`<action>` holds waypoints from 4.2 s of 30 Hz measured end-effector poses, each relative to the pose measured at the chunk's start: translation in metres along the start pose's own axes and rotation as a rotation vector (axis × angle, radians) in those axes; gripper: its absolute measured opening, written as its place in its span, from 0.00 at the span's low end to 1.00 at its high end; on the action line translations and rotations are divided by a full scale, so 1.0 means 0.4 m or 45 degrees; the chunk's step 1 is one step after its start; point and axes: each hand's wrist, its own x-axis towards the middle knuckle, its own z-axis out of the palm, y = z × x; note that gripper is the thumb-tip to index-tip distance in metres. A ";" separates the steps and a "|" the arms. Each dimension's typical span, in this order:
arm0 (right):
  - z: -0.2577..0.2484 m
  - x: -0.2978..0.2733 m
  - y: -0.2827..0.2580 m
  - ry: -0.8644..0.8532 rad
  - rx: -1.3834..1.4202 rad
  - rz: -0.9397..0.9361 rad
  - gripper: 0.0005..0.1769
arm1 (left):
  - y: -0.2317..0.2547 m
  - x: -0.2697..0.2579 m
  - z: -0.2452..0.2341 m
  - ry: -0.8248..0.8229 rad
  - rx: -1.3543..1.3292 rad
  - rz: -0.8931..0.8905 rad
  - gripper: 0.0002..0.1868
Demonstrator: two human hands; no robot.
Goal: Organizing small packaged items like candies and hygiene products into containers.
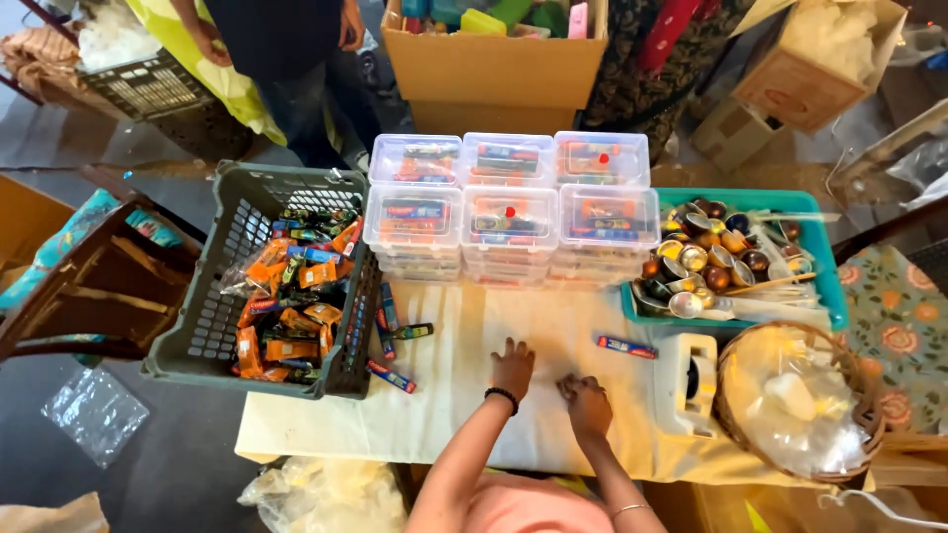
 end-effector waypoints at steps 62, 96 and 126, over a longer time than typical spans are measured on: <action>0.119 0.084 -0.064 -0.707 -0.002 -0.107 0.25 | 0.030 -0.235 0.078 -0.285 -0.138 -0.616 0.47; 0.075 0.202 -0.207 0.175 0.487 -0.501 0.09 | 0.029 -0.170 0.059 -0.205 -0.119 -0.352 0.47; -0.216 -0.144 0.007 -0.520 1.152 -0.151 0.29 | 0.103 -0.238 0.073 0.011 -2.404 -1.680 0.28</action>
